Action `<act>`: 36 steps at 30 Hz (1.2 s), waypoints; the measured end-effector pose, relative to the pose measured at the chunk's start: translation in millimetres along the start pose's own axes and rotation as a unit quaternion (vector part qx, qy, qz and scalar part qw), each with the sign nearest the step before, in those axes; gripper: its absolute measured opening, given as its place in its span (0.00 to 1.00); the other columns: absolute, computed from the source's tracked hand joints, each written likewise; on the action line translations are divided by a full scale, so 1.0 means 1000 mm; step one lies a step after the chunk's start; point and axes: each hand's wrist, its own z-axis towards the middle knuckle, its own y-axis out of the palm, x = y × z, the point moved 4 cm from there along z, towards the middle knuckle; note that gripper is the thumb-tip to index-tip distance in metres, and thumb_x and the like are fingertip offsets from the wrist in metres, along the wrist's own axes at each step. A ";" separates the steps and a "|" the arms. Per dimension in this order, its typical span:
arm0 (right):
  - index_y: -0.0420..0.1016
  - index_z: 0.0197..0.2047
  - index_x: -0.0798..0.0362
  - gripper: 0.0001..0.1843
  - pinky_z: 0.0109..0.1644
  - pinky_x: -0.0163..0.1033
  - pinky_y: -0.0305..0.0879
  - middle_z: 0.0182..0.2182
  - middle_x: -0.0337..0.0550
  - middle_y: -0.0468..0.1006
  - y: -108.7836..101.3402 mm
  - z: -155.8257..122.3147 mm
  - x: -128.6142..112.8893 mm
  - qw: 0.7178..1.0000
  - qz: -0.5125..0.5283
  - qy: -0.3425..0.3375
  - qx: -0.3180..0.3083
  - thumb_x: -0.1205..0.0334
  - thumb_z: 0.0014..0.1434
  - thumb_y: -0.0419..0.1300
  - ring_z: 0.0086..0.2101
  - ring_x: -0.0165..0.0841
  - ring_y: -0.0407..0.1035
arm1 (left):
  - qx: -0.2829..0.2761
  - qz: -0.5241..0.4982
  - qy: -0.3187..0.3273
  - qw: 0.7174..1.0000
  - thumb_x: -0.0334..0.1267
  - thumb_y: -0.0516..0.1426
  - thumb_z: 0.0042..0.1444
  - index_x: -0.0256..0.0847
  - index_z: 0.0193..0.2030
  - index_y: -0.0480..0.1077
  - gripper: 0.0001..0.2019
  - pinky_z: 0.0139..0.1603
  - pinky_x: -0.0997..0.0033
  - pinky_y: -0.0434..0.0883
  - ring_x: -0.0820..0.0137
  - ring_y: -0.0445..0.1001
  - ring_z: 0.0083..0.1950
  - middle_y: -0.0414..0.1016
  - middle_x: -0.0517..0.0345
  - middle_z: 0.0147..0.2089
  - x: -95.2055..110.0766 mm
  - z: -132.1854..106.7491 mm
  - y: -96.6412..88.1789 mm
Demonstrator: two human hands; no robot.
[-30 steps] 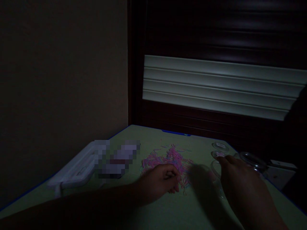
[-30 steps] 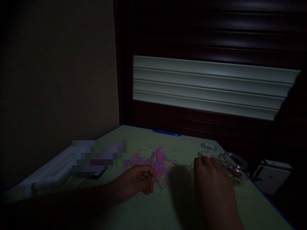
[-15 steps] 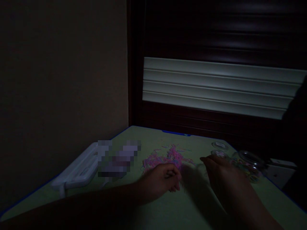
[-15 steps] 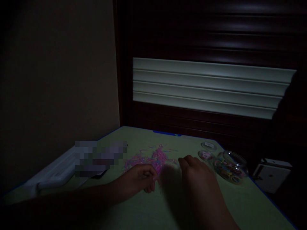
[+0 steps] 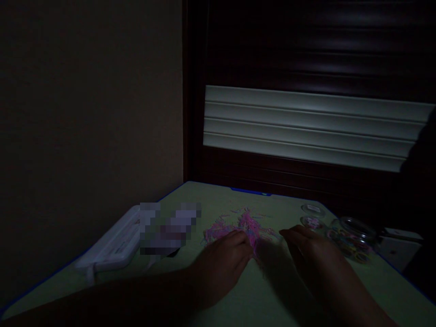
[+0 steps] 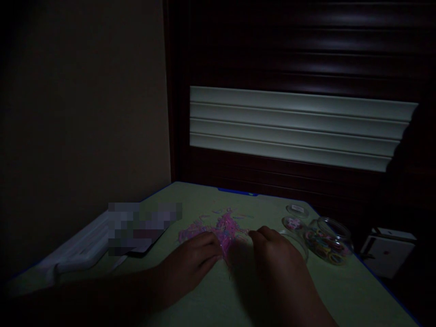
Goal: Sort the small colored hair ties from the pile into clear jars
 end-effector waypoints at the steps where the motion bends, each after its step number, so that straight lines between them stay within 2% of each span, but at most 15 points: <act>1: 0.74 0.43 0.54 0.21 0.36 0.36 0.65 0.34 0.46 0.75 0.000 0.000 0.000 1.000 0.002 0.002 -0.001 0.76 0.54 0.46 0.33 0.33 0.71 | -0.001 0.010 0.002 1.000 0.28 0.48 0.59 0.39 0.39 0.69 0.10 0.43 0.70 0.63 0.67 0.65 0.42 0.67 0.55 0.39 0.000 0.000 0.001; 12: 0.73 0.45 0.56 0.21 0.38 0.38 0.66 0.36 0.48 0.75 0.000 0.002 0.001 1.000 -0.024 0.002 0.016 0.76 0.56 0.44 0.35 0.34 0.71 | 0.012 0.025 0.003 1.000 0.28 0.47 0.60 0.40 0.42 0.68 0.11 0.44 0.67 0.63 0.66 0.64 0.43 0.66 0.55 0.40 -0.001 0.001 0.001; 25: 0.73 0.46 0.55 0.22 0.36 0.41 0.67 0.36 0.48 0.75 -0.001 0.000 0.002 0.997 -0.076 -0.023 0.022 0.77 0.54 0.45 0.34 0.37 0.71 | -0.017 0.031 0.001 0.999 0.26 0.49 0.57 0.41 0.41 0.67 0.09 0.45 0.67 0.62 0.66 0.63 0.43 0.66 0.56 0.40 -0.005 0.000 0.005; 30: 0.74 0.44 0.54 0.21 0.35 0.42 0.67 0.35 0.46 0.76 -0.001 -0.001 0.003 0.994 -0.103 -0.030 0.037 0.77 0.54 0.46 0.33 0.37 0.71 | -0.017 0.030 0.006 0.999 0.26 0.50 0.56 0.41 0.43 0.66 0.10 0.47 0.65 0.62 0.65 0.62 0.45 0.66 0.56 0.41 -0.002 -0.001 0.003; 36: 0.74 0.44 0.53 0.20 0.34 0.38 0.68 0.36 0.48 0.76 -0.004 -0.001 0.005 0.989 -0.130 -0.032 0.058 0.75 0.56 0.46 0.33 0.35 0.72 | -0.009 0.027 0.001 1.000 0.27 0.50 0.57 0.40 0.39 0.67 0.07 0.46 0.66 0.62 0.66 0.63 0.44 0.67 0.57 0.39 -0.005 -0.001 0.006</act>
